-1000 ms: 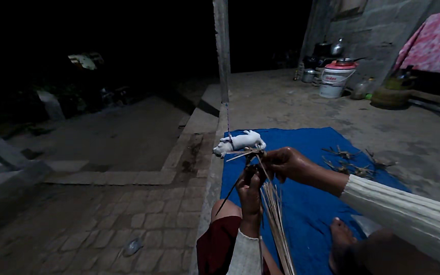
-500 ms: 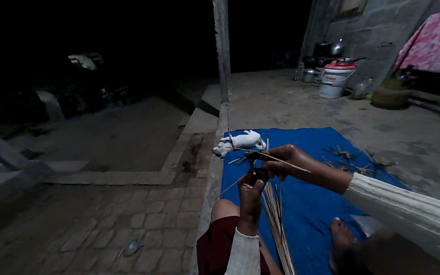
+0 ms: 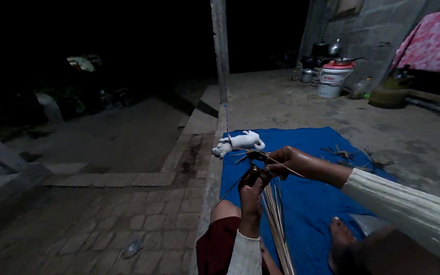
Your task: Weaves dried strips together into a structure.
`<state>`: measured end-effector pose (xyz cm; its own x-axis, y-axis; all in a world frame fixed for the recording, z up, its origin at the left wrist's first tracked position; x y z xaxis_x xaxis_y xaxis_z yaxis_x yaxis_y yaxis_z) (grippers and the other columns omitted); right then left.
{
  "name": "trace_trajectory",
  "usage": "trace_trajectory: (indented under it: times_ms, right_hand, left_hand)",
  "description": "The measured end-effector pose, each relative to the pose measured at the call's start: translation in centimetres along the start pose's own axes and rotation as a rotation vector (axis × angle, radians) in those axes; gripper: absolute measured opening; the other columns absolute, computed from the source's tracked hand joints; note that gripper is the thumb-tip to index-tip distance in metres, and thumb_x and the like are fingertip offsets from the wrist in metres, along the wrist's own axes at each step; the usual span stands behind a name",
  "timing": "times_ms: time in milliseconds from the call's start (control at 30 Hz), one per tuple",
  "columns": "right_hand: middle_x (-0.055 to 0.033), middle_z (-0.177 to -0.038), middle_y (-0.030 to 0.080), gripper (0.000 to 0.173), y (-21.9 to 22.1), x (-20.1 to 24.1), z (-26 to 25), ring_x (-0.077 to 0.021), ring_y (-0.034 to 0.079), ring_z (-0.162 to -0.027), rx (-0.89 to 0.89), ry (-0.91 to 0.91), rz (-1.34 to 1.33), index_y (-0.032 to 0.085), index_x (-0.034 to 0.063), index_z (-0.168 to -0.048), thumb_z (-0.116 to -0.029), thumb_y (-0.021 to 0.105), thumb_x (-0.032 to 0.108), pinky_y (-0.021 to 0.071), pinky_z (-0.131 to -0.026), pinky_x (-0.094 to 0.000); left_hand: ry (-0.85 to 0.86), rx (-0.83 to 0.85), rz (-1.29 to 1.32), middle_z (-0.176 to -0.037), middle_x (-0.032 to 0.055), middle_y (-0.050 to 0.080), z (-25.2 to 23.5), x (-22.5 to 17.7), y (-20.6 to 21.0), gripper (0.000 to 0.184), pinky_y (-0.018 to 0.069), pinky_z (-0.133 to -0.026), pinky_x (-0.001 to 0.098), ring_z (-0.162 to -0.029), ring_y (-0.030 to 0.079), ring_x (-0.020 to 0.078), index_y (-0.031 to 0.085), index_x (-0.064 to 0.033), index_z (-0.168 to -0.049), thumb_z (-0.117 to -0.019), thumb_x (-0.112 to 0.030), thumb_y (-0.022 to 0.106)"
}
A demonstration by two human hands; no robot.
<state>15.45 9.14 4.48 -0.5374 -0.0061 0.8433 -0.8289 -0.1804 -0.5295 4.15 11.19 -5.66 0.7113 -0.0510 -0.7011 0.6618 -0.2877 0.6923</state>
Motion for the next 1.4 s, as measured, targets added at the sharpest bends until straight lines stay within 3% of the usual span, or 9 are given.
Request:
trace_trajectory:
  times_ms: [300,400,533,700,933,1067,1267,1400]
  right_hand:
    - [-0.0005,-0.078,0.062,0.016,0.31,-0.07,-0.16,-0.0020,0.055,-0.058,0.023,-0.039,0.134,0.067,0.0006,-0.105,-0.1008,0.065,0.016,0.0487,-0.056,-0.0179]
    - [-0.0021,-0.075,0.059,0.019,0.34,0.10,-0.18,-0.0036,0.052,-0.057,-0.006,-0.057,0.245,0.066,-0.0007,-0.110,-0.0999,0.066,0.015,0.0463,-0.056,-0.0200]
    - [-0.0062,-0.079,0.060,0.021,0.32,-0.02,-0.31,-0.0081,0.055,-0.061,-0.013,-0.058,0.304,0.065,-0.0026,-0.113,-0.1006,0.065,0.014,0.0500,-0.060,-0.0242]
    - [-0.0068,-0.084,0.062,0.017,0.23,-0.19,-0.51,-0.0083,0.059,-0.064,-0.060,-0.110,0.246,0.064,-0.0024,-0.107,-0.0991,0.066,0.012,0.0533,-0.063,-0.0245]
    - [-0.0068,-0.090,0.066,0.019,0.58,-0.24,-0.68,-0.0071,0.062,-0.067,-0.068,-0.150,0.173,0.064,-0.0019,-0.113,-0.0992,0.065,0.011,0.0541,-0.063,-0.0233]
    - [-0.0036,-0.086,0.066,0.020,0.46,-0.31,-0.45,-0.0068,0.062,-0.064,-0.052,-0.113,-0.037,0.061,-0.0002,-0.119,-0.1008,0.061,0.009,0.0546,-0.061,-0.0223]
    - [-0.0006,-0.078,0.065,0.008,-0.30,-0.22,-0.37,-0.0059,0.061,-0.060,-0.089,-0.055,-0.139,0.066,0.0009,-0.101,-0.1014,0.058,0.004,0.0540,-0.058,-0.0201]
    - [-0.0022,-0.079,0.064,0.009,-0.10,0.00,-0.05,-0.0053,0.060,-0.060,-0.079,0.015,-0.037,0.064,0.0000,-0.106,-0.1024,0.058,0.006,0.0528,-0.058,-0.0195]
  left_hand:
    - [0.059,0.005,-0.040,-0.091,0.0043,0.072,-0.05,-0.01,-0.17,0.013,0.0586,-0.088,0.0291,-0.086,0.070,0.0105,0.067,0.0039,-0.102,-0.0937,0.009,0.058]
    - [0.063,0.019,-0.034,-0.094,0.0042,0.072,-0.04,-0.14,-0.06,0.015,0.0582,-0.089,0.0292,-0.089,0.070,0.0107,0.066,0.0042,-0.104,-0.0946,0.009,0.056]
    - [0.057,0.029,-0.050,-0.097,0.0070,0.073,-0.05,-0.14,0.03,0.014,0.0575,-0.091,0.0295,-0.091,0.070,0.0116,0.067,0.0067,-0.106,-0.0952,0.008,0.058]
    - [0.105,0.046,-0.128,-0.100,0.0058,0.072,-0.04,-0.24,0.08,0.017,0.0560,-0.092,0.0273,-0.093,0.069,0.0087,0.066,0.0075,-0.109,-0.0975,0.005,0.054]
    - [0.129,0.031,-0.097,-0.100,0.0056,0.072,-0.20,-0.18,-0.16,0.018,0.0559,-0.093,0.0278,-0.094,0.069,0.0091,0.066,0.0070,-0.109,-0.0981,0.006,0.052]
    - [0.161,0.031,-0.125,-0.097,0.0053,0.071,-0.45,-0.32,-0.42,0.018,0.0564,-0.091,0.0279,-0.091,0.068,0.0088,0.065,0.0077,-0.109,-0.0986,0.004,0.050]
    - [0.148,0.031,-0.109,-0.096,0.0043,0.073,-0.17,-0.27,-0.29,0.018,0.0565,-0.091,0.0271,-0.091,0.069,0.0082,0.067,0.0067,-0.107,-0.0968,0.006,0.052]
    - [0.152,0.027,-0.119,-0.095,0.0034,0.073,-0.03,-0.12,-0.26,0.018,0.0567,-0.090,0.0267,-0.090,0.069,0.0078,0.067,0.0062,-0.106,-0.0970,0.006,0.052]
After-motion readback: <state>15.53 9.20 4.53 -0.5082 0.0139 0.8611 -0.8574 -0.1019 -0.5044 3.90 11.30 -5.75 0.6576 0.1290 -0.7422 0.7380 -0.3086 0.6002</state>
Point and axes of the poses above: each hand's wrist, its own z-axis away from the middle knuckle, its own y-axis out of the palm, x = y × z, the point moved 7 cm from there along -z, towards the middle knuckle
